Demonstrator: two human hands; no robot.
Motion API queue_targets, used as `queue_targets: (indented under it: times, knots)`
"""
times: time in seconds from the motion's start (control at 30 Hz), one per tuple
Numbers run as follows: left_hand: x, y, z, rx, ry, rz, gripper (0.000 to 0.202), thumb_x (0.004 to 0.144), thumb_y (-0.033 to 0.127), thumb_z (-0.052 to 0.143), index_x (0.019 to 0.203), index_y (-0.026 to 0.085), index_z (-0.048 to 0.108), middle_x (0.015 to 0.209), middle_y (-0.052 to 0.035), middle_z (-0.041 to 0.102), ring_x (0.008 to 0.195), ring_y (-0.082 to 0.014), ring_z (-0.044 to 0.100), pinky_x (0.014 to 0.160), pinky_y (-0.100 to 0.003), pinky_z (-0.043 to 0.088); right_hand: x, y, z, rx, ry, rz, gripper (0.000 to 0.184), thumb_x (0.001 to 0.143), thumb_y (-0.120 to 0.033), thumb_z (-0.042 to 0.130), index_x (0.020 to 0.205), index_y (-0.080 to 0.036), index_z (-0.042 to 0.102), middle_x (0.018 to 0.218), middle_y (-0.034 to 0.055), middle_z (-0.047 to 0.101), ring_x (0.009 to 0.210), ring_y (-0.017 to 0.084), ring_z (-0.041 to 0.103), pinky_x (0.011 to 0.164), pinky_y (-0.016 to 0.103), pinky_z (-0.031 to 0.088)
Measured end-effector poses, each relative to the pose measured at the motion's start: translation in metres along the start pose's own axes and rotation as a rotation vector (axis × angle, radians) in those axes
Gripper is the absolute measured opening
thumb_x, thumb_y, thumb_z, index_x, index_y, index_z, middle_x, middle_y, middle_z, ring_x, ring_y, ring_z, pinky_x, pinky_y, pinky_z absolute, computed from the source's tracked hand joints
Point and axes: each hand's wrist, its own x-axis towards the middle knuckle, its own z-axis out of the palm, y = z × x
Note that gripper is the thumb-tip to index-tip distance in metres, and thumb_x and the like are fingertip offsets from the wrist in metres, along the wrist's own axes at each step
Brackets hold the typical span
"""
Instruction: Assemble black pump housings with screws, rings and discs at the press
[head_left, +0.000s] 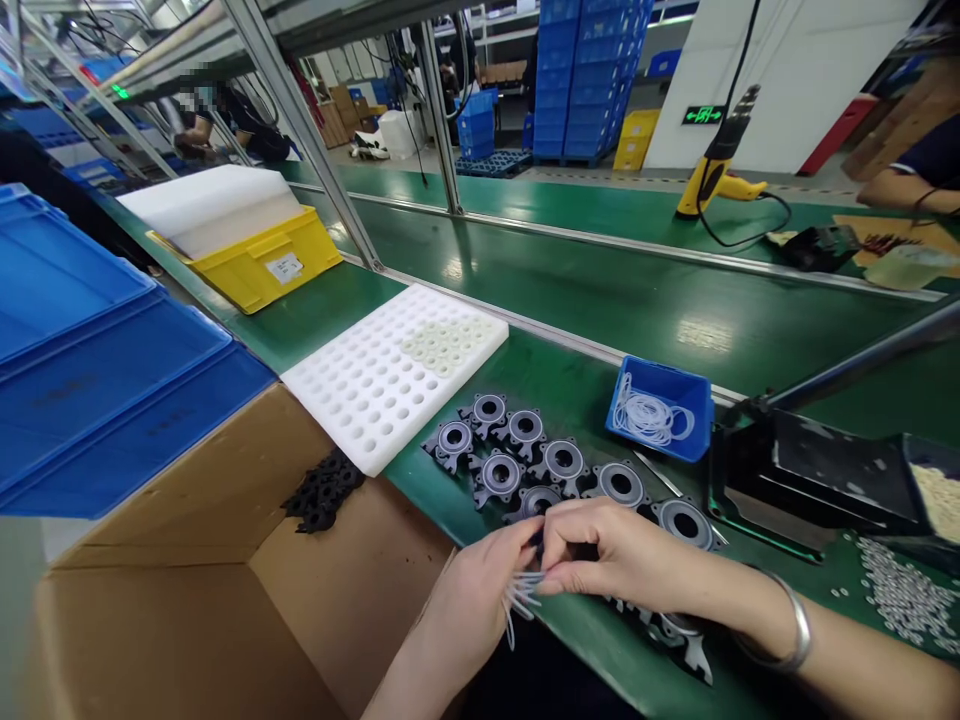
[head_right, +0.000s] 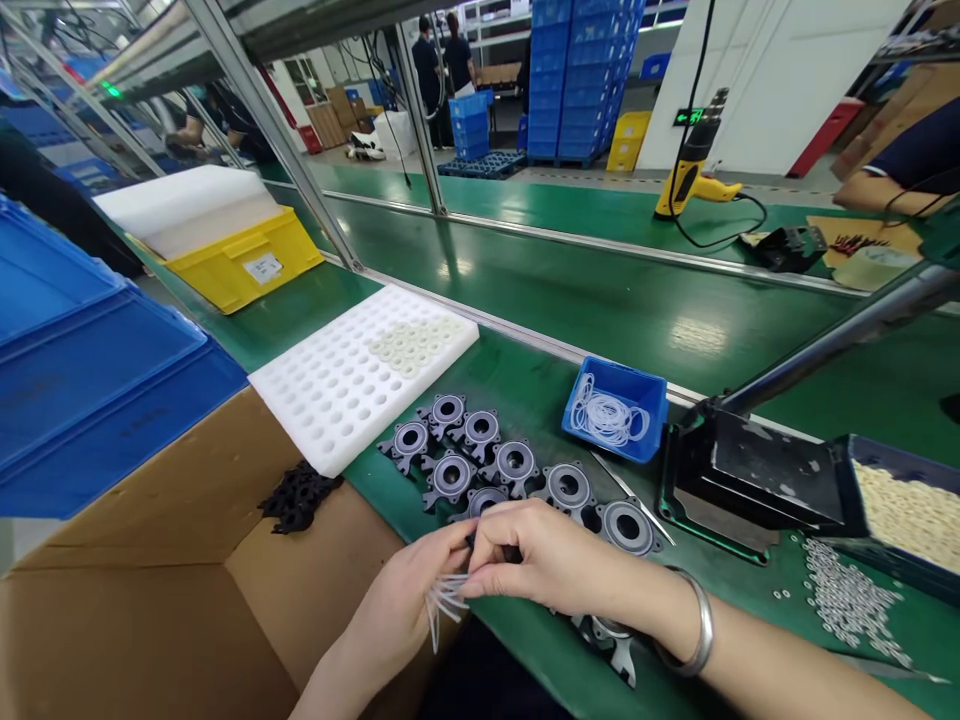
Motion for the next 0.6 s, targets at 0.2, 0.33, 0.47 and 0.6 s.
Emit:
queue_targets:
  times: [0.2,0.33,0.47,0.6]
  knots:
    - [-0.011,0.008,-0.001,-0.145,-0.207,-0.103,0.045,0.104,0.027,0.037,0.149,0.021,0.040,0.097,-0.0080,0.073,0.085,-0.0194,0.072,0.077,-0.031,0.061,-0.006,0.003,-0.008,-0.052,0.037,0.002,0.022,0.091,-0.037,0.069,0.080,-0.017,0.069,0.076,-0.0008,0.063,0.073,0.011,0.059,0.069,0.021,0.044]
    - [-0.013,0.002,-0.010,-0.173,-0.021,-0.087,0.046,0.104,0.023,0.037,0.150,0.027,0.039,0.103,-0.0057,0.072,0.089,-0.0156,0.073,0.082,-0.029,0.061,0.000,0.005,-0.010,-0.201,0.266,0.035,0.027,0.093,-0.034,0.065,0.072,-0.017,0.061,0.070,-0.0018,0.058,0.065,0.011,0.053,0.064,0.023,0.041]
    - [-0.009,-0.012,-0.020,0.017,0.199,-0.088,0.040,0.102,0.016,0.039,0.139,0.025,0.052,0.108,-0.0060,0.072,0.097,-0.0151,0.072,0.085,-0.027,0.061,0.008,0.012,-0.010,-0.446,0.365,0.074,0.024,0.093,-0.027,0.063,0.072,-0.017,0.060,0.071,0.0002,0.061,0.068,0.013,0.055,0.065,0.026,0.040]
    - [-0.005,-0.026,-0.016,0.309,0.194,0.097,0.042,0.098,0.008,0.044,0.137,0.021,0.054,0.136,-0.0115,0.062,0.130,-0.0221,0.057,0.109,-0.042,0.051,0.013,0.022,-0.008,-0.605,0.361,0.065,0.020,0.093,-0.025,0.062,0.075,-0.018,0.061,0.072,0.0012,0.062,0.070,0.016,0.056,0.066,0.028,0.041]
